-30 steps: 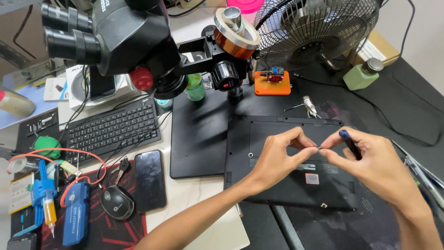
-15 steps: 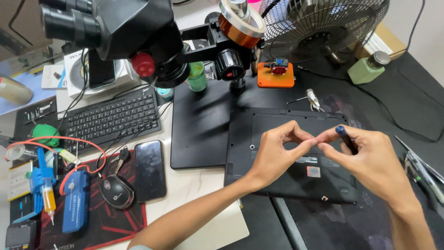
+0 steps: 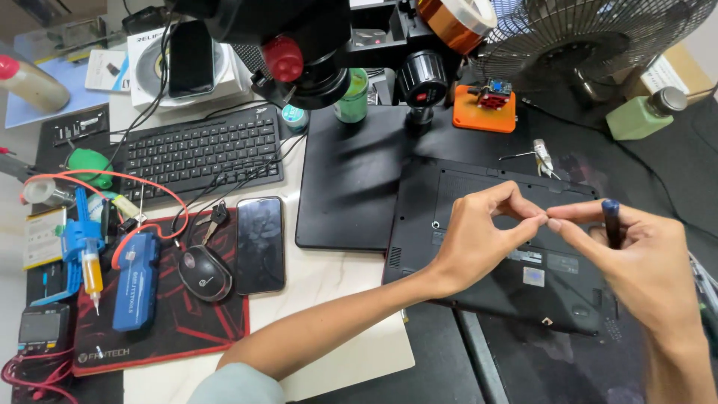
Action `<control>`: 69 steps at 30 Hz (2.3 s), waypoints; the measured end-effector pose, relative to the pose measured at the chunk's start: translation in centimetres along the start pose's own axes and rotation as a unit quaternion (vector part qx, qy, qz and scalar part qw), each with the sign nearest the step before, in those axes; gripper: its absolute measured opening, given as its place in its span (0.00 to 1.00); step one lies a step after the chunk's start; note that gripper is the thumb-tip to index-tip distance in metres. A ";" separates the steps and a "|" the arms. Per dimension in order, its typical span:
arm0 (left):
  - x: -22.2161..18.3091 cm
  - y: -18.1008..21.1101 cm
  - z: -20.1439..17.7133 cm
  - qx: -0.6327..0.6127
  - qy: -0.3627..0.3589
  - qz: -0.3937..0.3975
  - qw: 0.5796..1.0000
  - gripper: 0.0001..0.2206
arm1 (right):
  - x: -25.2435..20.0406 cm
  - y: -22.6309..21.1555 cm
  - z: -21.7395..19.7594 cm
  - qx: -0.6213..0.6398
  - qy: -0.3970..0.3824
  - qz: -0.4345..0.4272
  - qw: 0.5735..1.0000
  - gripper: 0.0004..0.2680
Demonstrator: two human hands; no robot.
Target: Replacing internal components and reassembling a laptop computer.
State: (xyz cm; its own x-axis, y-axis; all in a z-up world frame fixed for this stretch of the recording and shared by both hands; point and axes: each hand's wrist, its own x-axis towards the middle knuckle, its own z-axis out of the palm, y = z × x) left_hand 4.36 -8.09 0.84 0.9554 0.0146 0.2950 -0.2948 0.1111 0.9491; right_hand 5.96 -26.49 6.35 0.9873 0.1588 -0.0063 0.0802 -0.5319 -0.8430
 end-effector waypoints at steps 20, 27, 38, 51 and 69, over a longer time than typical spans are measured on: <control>2.4 -1.6 -1.9 -0.077 -0.025 -0.049 0.996 0.05 | 0.9 -0.3 -1.8 0.000 0.084 -0.008 0.996 0.06; 3.5 -3.8 -3.3 0.096 -0.023 -0.053 0.994 0.07 | 3.2 3.9 -2.9 -0.045 0.067 -0.029 0.996 0.06; 3.6 -4.7 -3.4 0.178 -0.055 -0.051 0.981 0.06 | 10.2 2.6 3.2 -0.196 0.072 -0.184 0.961 0.06; 4.7 -6.8 -4.8 0.067 -0.086 -0.085 0.990 0.09 | 17.7 4.3 9.3 -0.354 0.114 -0.212 0.904 0.06; 5.5 -8.4 -5.2 -0.020 -0.101 -0.109 0.989 0.09 | 8.3 -1.8 2.1 -0.212 0.084 -0.170 0.959 0.07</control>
State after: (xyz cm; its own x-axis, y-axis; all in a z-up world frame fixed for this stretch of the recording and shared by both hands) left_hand 12.17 -3.77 -6.10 0.9716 -0.2129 0.1035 -0.0772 0.1281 0.9888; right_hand 13.73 -22.45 6.71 0.8993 0.2661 0.3470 0.4153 -0.7684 -0.4869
